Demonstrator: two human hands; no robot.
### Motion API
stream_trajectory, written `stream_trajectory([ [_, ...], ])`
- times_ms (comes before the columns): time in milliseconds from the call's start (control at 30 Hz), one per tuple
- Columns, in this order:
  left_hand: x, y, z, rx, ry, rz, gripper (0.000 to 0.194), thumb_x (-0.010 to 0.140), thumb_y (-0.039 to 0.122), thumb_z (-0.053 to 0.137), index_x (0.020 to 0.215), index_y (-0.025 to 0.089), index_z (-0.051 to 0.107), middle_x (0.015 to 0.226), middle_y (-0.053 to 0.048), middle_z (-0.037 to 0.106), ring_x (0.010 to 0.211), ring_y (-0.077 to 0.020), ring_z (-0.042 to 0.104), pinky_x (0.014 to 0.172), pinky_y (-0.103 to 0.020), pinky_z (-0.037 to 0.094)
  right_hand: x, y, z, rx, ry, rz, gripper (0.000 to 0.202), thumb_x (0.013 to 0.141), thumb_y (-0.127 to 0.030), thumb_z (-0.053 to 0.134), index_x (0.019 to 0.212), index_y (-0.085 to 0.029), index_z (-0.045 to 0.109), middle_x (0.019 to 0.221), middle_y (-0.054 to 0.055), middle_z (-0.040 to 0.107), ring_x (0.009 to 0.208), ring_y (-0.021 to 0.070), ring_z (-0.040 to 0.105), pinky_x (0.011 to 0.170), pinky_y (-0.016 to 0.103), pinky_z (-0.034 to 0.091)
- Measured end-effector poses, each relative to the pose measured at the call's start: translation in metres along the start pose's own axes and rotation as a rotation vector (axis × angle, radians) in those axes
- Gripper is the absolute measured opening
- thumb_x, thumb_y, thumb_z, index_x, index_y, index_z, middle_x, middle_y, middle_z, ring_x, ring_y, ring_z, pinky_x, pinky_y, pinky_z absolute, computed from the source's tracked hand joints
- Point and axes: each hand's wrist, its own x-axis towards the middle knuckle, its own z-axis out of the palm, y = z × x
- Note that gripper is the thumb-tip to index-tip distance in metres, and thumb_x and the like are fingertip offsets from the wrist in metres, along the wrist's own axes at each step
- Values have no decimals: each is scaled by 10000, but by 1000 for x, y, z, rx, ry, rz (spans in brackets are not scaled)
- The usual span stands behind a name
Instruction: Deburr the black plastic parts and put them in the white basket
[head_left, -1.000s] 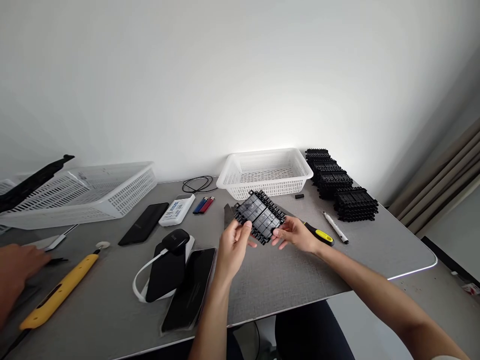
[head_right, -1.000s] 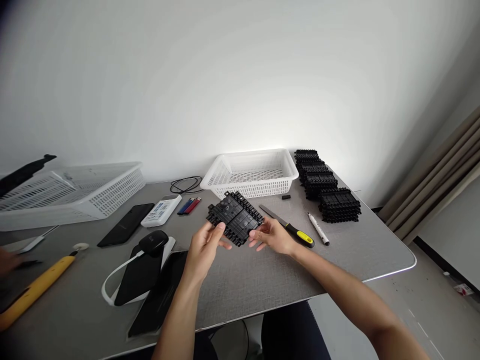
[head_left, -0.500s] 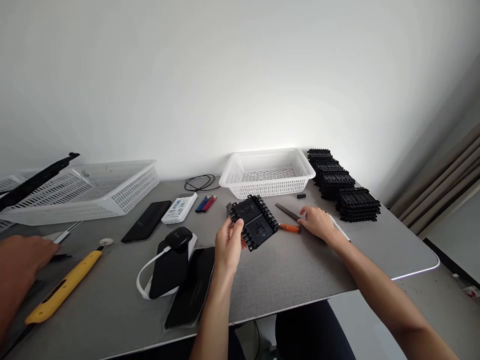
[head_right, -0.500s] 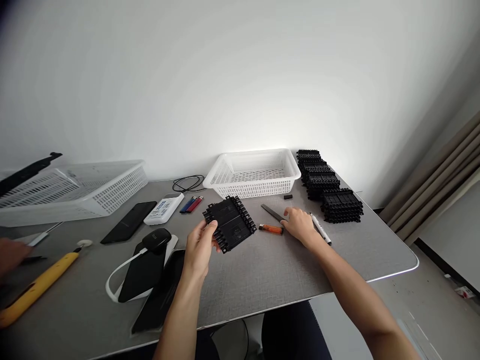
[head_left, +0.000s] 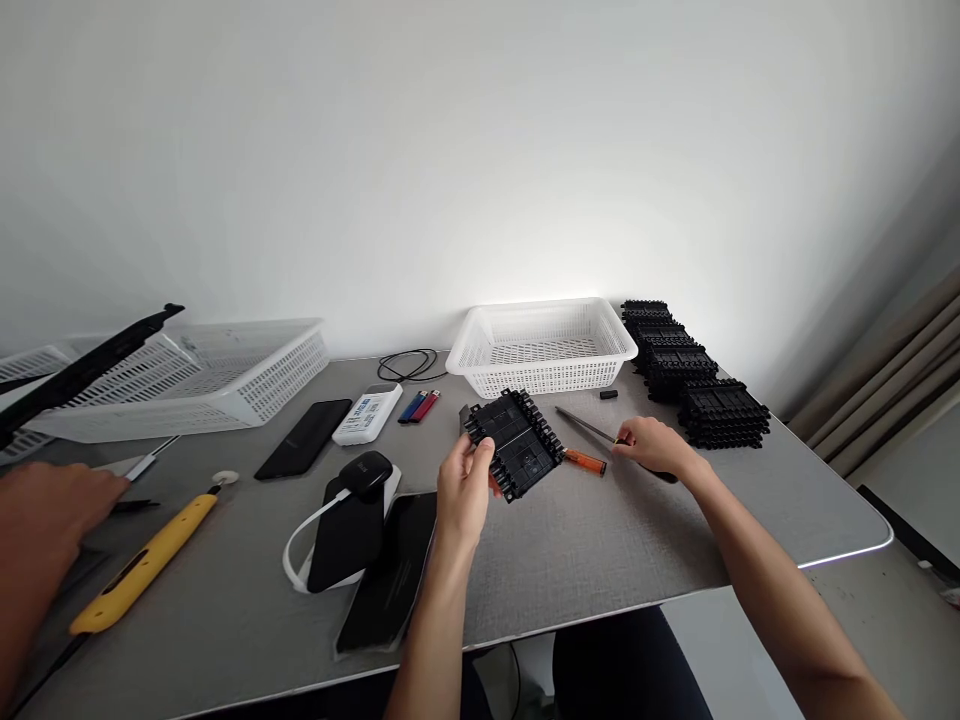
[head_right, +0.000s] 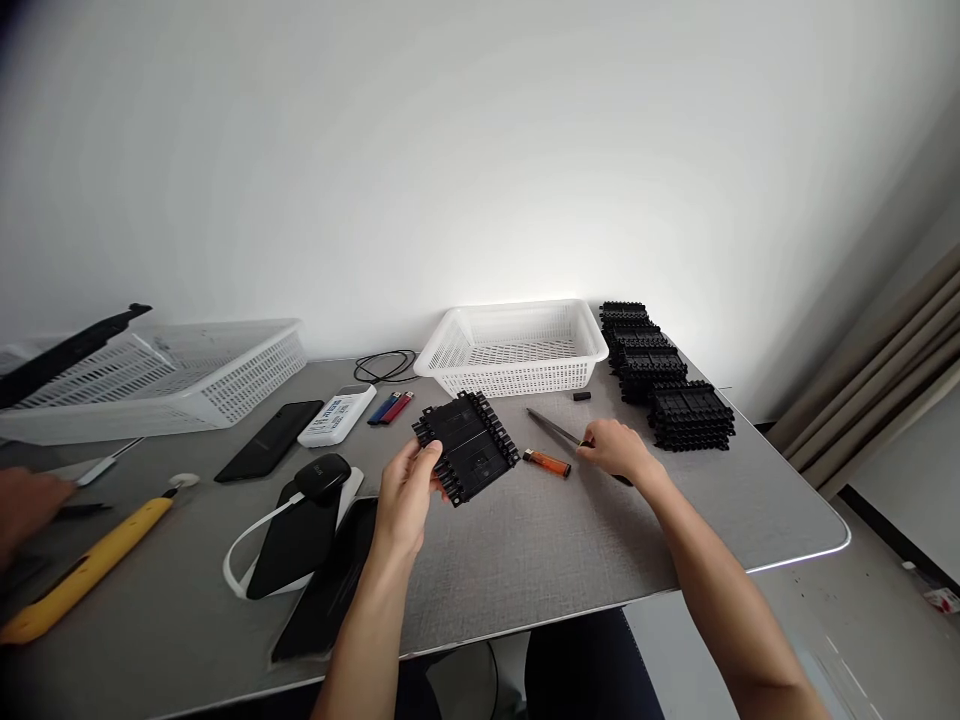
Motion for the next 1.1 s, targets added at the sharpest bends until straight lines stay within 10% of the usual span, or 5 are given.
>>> stream_trajectory([
  [400,-5,10,5,-242,219,97,237,778,358,645,884,213,491,771,31,574,482,-85,544,429,-215,450,-7,9,-27,640,-90,-367,335,936,-439,487,864,-160,659,777,42,648,677,142,575,620,271,451],
  [667,-7,15,12,-196,13,-10,487,694,358,745,1056,224,449,909,1,625,609,-168,693,487,-258,526,-6,-35,3,1363,-115,-234,370,782,-503,715,840,-142,657,755,13,577,496,66,412,410,224,364],
  [1100,-11,14,13,29,-244,-104,449,778,516,685,1063,171,644,1067,-109,698,919,-264,687,583,-304,580,-6,-47,19,1440,87,-261,376,641,-426,850,743,-176,588,516,-90,442,384,45,359,350,200,342],
])
